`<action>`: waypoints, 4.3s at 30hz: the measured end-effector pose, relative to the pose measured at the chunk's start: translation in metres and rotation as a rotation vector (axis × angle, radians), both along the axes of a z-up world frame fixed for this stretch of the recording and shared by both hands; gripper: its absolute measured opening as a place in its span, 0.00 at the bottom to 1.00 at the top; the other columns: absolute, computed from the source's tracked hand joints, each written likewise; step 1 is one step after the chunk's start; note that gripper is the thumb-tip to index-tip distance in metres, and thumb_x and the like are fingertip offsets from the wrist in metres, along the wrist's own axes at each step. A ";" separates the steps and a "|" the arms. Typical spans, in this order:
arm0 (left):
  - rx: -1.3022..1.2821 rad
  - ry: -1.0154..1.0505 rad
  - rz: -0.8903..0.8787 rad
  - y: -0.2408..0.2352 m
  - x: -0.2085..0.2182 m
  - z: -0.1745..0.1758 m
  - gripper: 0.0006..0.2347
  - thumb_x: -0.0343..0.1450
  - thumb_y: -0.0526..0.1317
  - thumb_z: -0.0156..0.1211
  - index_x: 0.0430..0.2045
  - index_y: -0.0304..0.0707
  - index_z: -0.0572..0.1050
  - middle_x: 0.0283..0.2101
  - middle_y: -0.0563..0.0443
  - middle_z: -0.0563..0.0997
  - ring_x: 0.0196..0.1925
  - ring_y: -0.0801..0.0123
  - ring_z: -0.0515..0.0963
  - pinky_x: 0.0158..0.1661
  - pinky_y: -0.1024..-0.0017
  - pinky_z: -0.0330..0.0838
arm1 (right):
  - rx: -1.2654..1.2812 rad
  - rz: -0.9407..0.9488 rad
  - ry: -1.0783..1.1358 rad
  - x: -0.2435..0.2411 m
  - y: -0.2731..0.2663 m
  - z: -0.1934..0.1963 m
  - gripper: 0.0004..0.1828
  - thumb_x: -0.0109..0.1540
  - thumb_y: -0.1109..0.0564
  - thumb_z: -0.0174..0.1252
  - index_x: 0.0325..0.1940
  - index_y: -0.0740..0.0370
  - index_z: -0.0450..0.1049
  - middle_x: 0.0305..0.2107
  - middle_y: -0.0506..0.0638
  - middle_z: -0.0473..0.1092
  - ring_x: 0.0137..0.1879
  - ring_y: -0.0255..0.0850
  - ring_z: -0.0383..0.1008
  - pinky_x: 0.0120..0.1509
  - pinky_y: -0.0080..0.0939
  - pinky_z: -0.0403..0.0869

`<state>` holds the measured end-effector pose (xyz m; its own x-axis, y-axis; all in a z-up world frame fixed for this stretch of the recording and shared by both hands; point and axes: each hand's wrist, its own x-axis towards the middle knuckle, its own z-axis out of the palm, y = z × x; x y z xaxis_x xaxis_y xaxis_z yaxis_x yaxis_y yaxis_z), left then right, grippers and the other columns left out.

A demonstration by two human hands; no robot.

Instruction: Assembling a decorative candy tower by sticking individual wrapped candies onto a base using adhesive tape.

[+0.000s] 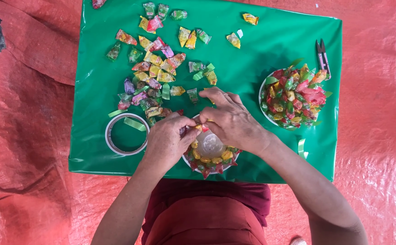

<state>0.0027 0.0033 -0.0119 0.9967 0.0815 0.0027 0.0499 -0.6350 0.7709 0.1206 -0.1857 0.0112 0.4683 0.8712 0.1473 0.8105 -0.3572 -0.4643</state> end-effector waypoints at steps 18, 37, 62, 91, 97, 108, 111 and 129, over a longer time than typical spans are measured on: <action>0.054 -0.004 -0.020 -0.002 0.003 0.004 0.12 0.70 0.49 0.67 0.35 0.40 0.83 0.32 0.45 0.79 0.34 0.54 0.85 0.27 0.68 0.81 | 0.212 0.054 -0.152 -0.003 -0.007 -0.014 0.02 0.65 0.55 0.61 0.38 0.52 0.75 0.60 0.55 0.65 0.73 0.56 0.63 0.67 0.52 0.63; -0.039 -0.102 0.147 -0.003 -0.002 0.047 0.09 0.61 0.36 0.72 0.33 0.39 0.83 0.28 0.54 0.83 0.20 0.68 0.76 0.23 0.70 0.70 | 0.131 0.047 -0.239 -0.003 -0.005 0.024 0.08 0.55 0.59 0.63 0.37 0.56 0.75 0.56 0.54 0.67 0.69 0.51 0.67 0.68 0.49 0.64; -0.595 0.606 0.552 -0.011 -0.061 -0.009 0.18 0.70 0.33 0.63 0.55 0.28 0.78 0.34 0.40 0.88 0.25 0.67 0.83 0.26 0.73 0.80 | 0.677 -0.587 0.876 -0.107 -0.102 -0.056 0.31 0.64 0.66 0.48 0.72 0.63 0.54 0.72 0.58 0.51 0.74 0.52 0.62 0.74 0.54 0.66; 0.102 -0.150 0.161 -0.031 0.038 0.075 0.09 0.63 0.36 0.71 0.35 0.41 0.83 0.19 0.57 0.81 0.15 0.73 0.73 0.18 0.74 0.65 | 0.866 -0.570 0.680 -0.101 -0.104 -0.082 0.22 0.66 0.65 0.50 0.66 0.60 0.60 0.67 0.60 0.57 0.73 0.54 0.63 0.74 0.54 0.70; 0.423 0.111 0.028 -0.041 0.074 0.037 0.09 0.63 0.50 0.69 0.25 0.49 0.82 0.24 0.57 0.83 0.25 0.61 0.81 0.29 0.64 0.74 | 0.880 -0.582 0.633 -0.102 -0.104 -0.082 0.21 0.66 0.66 0.49 0.64 0.61 0.61 0.65 0.60 0.58 0.69 0.53 0.67 0.70 0.53 0.74; 0.252 -0.018 0.012 -0.040 0.061 0.043 0.04 0.66 0.42 0.69 0.23 0.45 0.83 0.24 0.58 0.80 0.19 0.68 0.75 0.24 0.68 0.69 | 0.912 -0.528 0.613 -0.101 -0.104 -0.083 0.22 0.66 0.69 0.48 0.64 0.60 0.61 0.61 0.58 0.61 0.64 0.48 0.69 0.67 0.48 0.75; 0.231 -0.095 0.006 -0.038 0.058 0.040 0.03 0.65 0.40 0.70 0.24 0.44 0.82 0.24 0.59 0.79 0.18 0.70 0.73 0.22 0.70 0.68 | 0.937 -0.525 0.618 -0.101 -0.104 -0.088 0.21 0.66 0.68 0.47 0.64 0.61 0.61 0.60 0.58 0.61 0.63 0.48 0.70 0.67 0.48 0.76; -0.151 0.022 0.101 -0.022 0.044 0.053 0.11 0.66 0.38 0.68 0.41 0.41 0.83 0.23 0.59 0.78 0.19 0.76 0.70 0.21 0.76 0.62 | 0.954 -0.510 0.634 -0.102 -0.105 -0.088 0.18 0.68 0.67 0.47 0.63 0.61 0.62 0.54 0.57 0.64 0.58 0.46 0.71 0.64 0.45 0.76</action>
